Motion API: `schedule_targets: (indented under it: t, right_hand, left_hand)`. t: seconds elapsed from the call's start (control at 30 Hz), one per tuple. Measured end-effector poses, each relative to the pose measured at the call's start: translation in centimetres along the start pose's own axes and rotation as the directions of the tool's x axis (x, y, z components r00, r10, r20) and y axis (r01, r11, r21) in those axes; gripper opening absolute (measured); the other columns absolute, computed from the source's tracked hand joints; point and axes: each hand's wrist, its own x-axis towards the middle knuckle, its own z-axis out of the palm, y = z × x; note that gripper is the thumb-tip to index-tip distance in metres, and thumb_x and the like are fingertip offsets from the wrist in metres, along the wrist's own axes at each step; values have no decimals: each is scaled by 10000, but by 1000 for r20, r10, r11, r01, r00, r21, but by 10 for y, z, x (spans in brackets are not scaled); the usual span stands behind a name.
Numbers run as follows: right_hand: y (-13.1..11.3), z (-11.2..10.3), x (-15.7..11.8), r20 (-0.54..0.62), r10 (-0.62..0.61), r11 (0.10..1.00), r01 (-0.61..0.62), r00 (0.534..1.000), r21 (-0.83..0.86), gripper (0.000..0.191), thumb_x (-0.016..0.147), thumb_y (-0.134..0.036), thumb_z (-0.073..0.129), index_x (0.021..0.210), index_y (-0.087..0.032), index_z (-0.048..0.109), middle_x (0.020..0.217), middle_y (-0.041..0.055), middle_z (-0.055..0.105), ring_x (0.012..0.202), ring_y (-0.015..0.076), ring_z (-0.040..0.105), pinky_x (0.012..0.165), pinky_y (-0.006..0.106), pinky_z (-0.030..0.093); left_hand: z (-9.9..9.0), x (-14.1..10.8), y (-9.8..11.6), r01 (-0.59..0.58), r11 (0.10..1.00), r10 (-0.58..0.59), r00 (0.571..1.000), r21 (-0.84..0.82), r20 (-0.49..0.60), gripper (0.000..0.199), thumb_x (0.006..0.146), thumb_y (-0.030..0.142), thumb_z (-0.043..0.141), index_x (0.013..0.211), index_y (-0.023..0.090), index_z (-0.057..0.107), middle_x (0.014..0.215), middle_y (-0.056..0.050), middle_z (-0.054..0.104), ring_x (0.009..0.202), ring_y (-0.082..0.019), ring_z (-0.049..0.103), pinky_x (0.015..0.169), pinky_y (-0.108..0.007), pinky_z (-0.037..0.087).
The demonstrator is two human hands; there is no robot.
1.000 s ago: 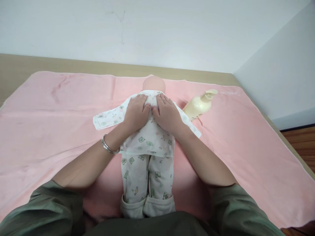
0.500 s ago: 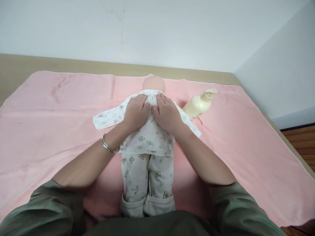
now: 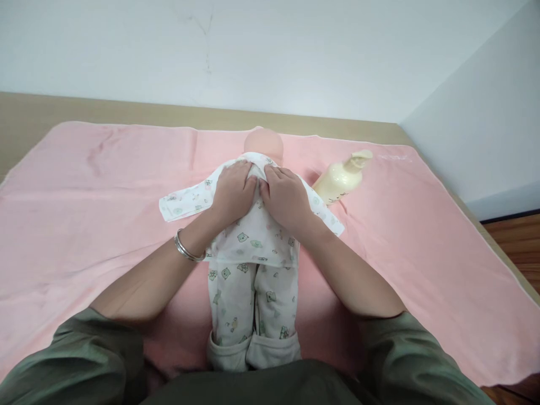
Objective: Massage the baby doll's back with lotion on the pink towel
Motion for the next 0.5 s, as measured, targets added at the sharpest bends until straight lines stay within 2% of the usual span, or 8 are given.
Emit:
schedule_targets:
  t: [0.17,0.3,0.5]
  right_hand:
    - [1,2,1,1,26,999,-26,1000,36,507,1052,-296,355,1441,-36,551,1435,162,594,1336,315,519,1172,459,415]
    - [11,3,6,34,67,993,-70,997,98,567,1010,-306,403,1474,12,475,1523,207,494,1388,335,474,1194,481,391]
    - [19,-4,12,101,101,984,-114,990,135,476,1010,-351,406,1356,-54,542,1392,191,595,1256,337,552,1120,495,444]
  left_hand:
    - [-2,2,0,-9,1000,9,1000,14,1,594,983,329,263,1424,58,555,1521,-179,551,1449,-313,472,1269,-512,322]
    - [-5,-9,12,-10,999,10,1000,50,8,583,1003,317,273,1458,41,513,1544,-193,525,1485,-327,437,1283,-542,293]
    - [-12,-33,39,-63,995,59,997,76,52,580,989,257,321,1507,35,457,1618,-180,436,1551,-326,338,1307,-530,255]
